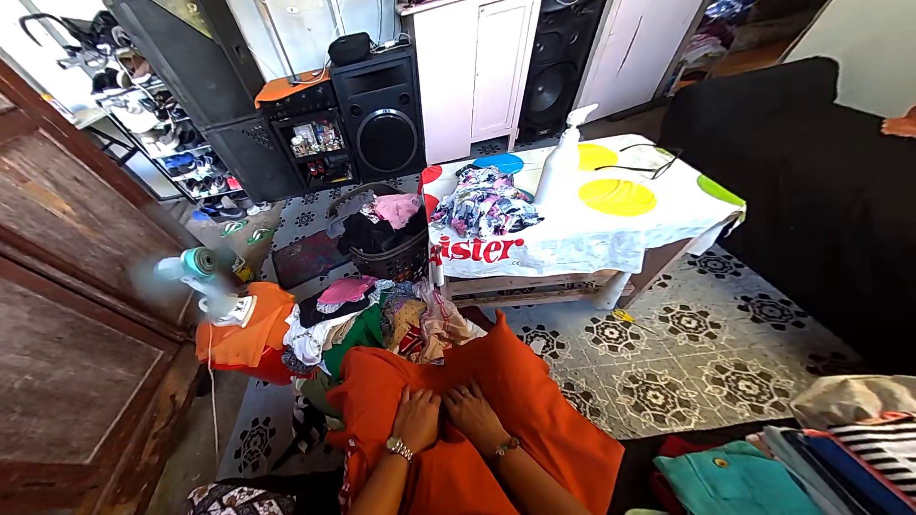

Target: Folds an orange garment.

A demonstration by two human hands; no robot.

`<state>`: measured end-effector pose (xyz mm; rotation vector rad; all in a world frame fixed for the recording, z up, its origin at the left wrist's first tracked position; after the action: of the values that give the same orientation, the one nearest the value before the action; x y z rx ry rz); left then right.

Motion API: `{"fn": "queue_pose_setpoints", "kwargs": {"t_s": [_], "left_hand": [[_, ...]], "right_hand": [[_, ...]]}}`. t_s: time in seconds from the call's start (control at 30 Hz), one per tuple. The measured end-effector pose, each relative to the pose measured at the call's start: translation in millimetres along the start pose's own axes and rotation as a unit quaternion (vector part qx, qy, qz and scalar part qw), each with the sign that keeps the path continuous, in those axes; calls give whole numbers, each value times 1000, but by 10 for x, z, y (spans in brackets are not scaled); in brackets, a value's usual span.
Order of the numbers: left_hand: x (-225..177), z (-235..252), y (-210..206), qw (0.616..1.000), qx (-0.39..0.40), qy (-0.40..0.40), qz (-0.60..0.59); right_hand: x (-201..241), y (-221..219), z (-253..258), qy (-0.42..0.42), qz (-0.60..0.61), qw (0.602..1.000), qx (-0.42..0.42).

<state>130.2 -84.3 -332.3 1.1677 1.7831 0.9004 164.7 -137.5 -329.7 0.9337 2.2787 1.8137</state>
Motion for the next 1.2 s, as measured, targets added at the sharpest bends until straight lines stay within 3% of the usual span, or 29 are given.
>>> {"fn": "queue_pose_setpoints", "kwargs": {"t_s": [1.0, 1.13, 1.2], "left_hand": [[5, -8, 11, 1000, 3, 3, -5], [7, -16, 35, 1000, 11, 9, -15], [12, -11, 23, 1000, 23, 16, -4]], "right_hand": [[0, -2, 19, -2, -3, 1000, 6], [-52, 242, 8, -29, 101, 994, -12], [-48, 520, -41, -28, 194, 979, -62]]}}
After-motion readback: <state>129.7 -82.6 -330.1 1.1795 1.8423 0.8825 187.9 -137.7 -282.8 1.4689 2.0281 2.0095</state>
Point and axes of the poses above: each hand's wrist, its own z-axis towards the middle knuckle, its own y-axis out of the back of the hand, x = y × z, the point moved 10 cm from there along z, towards the middle knuckle, and after that the axes turned 2 degrees about -y, right-handed, at the moved point
